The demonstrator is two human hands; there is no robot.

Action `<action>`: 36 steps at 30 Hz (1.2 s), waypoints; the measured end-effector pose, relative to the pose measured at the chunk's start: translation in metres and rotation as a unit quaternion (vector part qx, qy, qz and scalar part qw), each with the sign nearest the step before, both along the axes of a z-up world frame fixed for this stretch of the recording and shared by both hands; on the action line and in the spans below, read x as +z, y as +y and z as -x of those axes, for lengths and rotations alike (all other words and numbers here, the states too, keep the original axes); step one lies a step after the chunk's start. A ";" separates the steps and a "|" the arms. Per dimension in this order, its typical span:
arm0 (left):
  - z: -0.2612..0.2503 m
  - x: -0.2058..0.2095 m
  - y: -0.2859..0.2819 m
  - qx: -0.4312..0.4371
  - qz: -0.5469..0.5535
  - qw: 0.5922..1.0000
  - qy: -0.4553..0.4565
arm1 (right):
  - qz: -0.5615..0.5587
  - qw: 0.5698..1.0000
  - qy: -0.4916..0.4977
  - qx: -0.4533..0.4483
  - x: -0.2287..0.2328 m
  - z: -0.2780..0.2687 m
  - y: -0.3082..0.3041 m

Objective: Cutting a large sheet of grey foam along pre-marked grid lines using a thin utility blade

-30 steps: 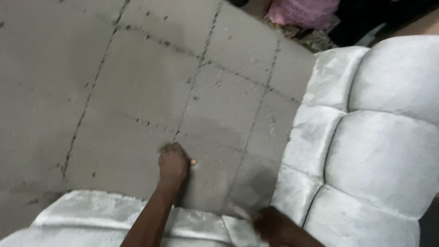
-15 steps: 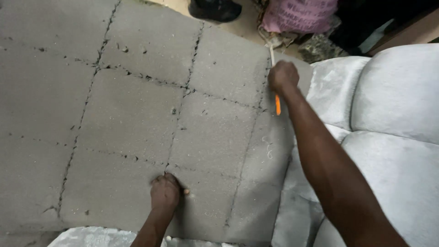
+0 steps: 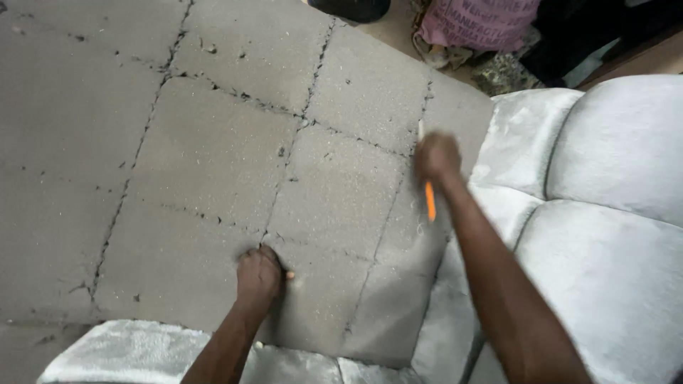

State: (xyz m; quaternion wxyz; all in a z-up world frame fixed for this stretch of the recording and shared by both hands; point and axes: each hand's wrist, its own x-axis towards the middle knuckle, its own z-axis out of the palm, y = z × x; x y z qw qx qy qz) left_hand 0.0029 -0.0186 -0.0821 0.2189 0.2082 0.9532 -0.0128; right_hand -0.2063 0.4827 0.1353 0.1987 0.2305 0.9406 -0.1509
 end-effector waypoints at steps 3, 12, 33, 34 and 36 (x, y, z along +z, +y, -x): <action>0.000 0.003 0.002 0.051 -0.128 0.988 0.075 | 0.041 0.997 -0.019 -0.055 -0.012 -0.114 -0.049; 0.019 0.067 0.023 0.196 -0.041 0.967 -0.155 | 0.132 0.975 0.034 0.178 -0.067 -0.487 -0.187; -0.287 0.493 -0.168 0.113 -0.510 0.842 0.137 | -0.014 0.973 0.159 -0.165 0.254 -0.635 -0.417; -0.287 0.492 -0.167 0.121 -0.506 0.842 0.144 | -0.010 0.975 0.160 -0.154 0.243 -0.638 -0.411; -0.291 0.495 -0.163 0.133 -0.486 0.847 0.171 | -0.015 0.972 0.186 -0.141 0.227 -0.646 -0.394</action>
